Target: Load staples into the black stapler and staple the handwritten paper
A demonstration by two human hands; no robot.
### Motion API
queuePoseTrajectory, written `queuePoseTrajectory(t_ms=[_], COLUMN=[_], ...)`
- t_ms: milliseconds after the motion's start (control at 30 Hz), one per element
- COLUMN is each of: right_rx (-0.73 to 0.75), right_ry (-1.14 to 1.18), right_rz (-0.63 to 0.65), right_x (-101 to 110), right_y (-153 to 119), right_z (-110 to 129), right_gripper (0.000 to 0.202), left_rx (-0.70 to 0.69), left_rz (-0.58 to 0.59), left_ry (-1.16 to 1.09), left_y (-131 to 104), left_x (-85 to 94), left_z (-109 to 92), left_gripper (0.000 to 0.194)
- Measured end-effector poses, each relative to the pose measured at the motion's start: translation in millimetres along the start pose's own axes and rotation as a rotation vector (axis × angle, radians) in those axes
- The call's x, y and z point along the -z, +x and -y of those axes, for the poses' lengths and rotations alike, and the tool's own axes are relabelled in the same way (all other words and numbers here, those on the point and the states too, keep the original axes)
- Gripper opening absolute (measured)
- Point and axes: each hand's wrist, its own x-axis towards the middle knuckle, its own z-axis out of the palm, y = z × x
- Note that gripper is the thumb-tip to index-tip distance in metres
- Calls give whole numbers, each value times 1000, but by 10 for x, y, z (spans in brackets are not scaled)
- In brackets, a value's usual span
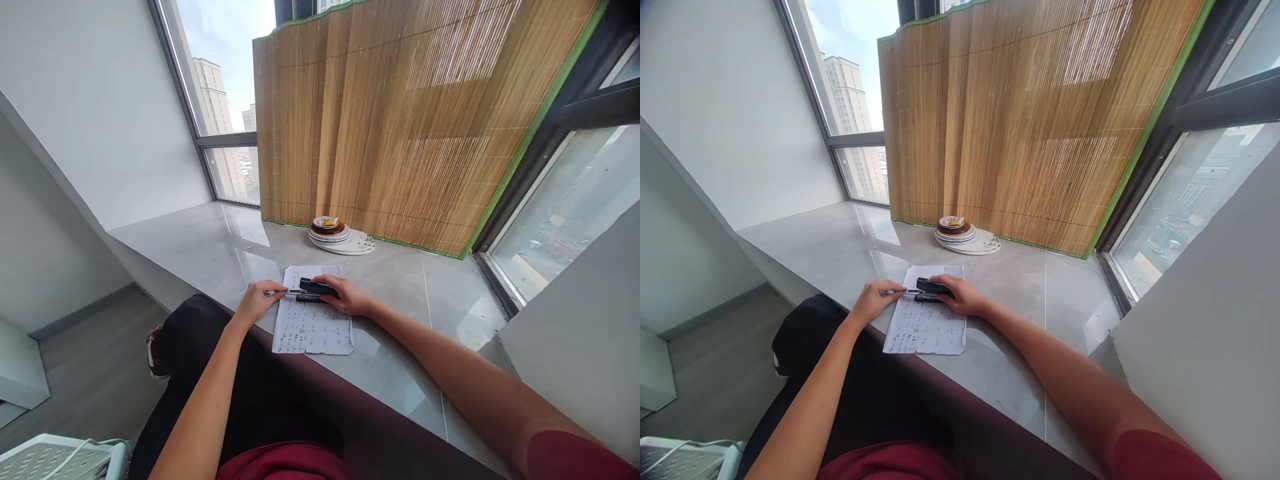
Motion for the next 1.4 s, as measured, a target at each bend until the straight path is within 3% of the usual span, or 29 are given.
queuePoseTrajectory(t_ms=[133,233,367,500,633,733,833,900,1033,1100,1200,1233,1300,1400], right_rx=[-47,-53,22,33,-75,-157,-182,-189,-288,-373,-442,-432,-455,-552], right_ry=[117,276,342,295,206,128,77,43,145,119,-248,-376,-501,-541], right_rz=[-85,-69,8,-12,-87,-81,71,223,448,336,-149,-232,-183,56], right_x=[78,102,8,-126,-217,-197,-19,172,507,540,391,314,172,57], right_y=[11,53,112,128,135,150,161,151,84,41,-32,-60,-110,-109], right_z=[39,137,324,424,413,369,291,215,-8,-161,-432,-525,-693,-842], right_gripper=[38,40,40,38,38,38,28,22,41,59,66,63,64,69], left_rx=[-58,-66,-114,-149,-105,12,104,114,121,118,114,114,111,104], left_rz=[19,10,117,195,49,-87,-177,-165,-118,-119,-142,-147,-143,-138], left_ry=[-99,-128,-130,-128,-53,-121,-239,-244,-193,-200,-243,-255,-270,-295], left_y=[-28,-49,-67,-62,-16,30,57,60,54,52,45,42,38,44], left_x=[29,53,15,-40,-8,15,-1,-20,-39,-39,-38,-39,-43,-49], left_z=[-12,-59,-192,-266,-149,2,120,165,206,212,196,185,159,123], left_gripper=[22,29,32,31,31,32,33,31,30,30,27,27,26,26])
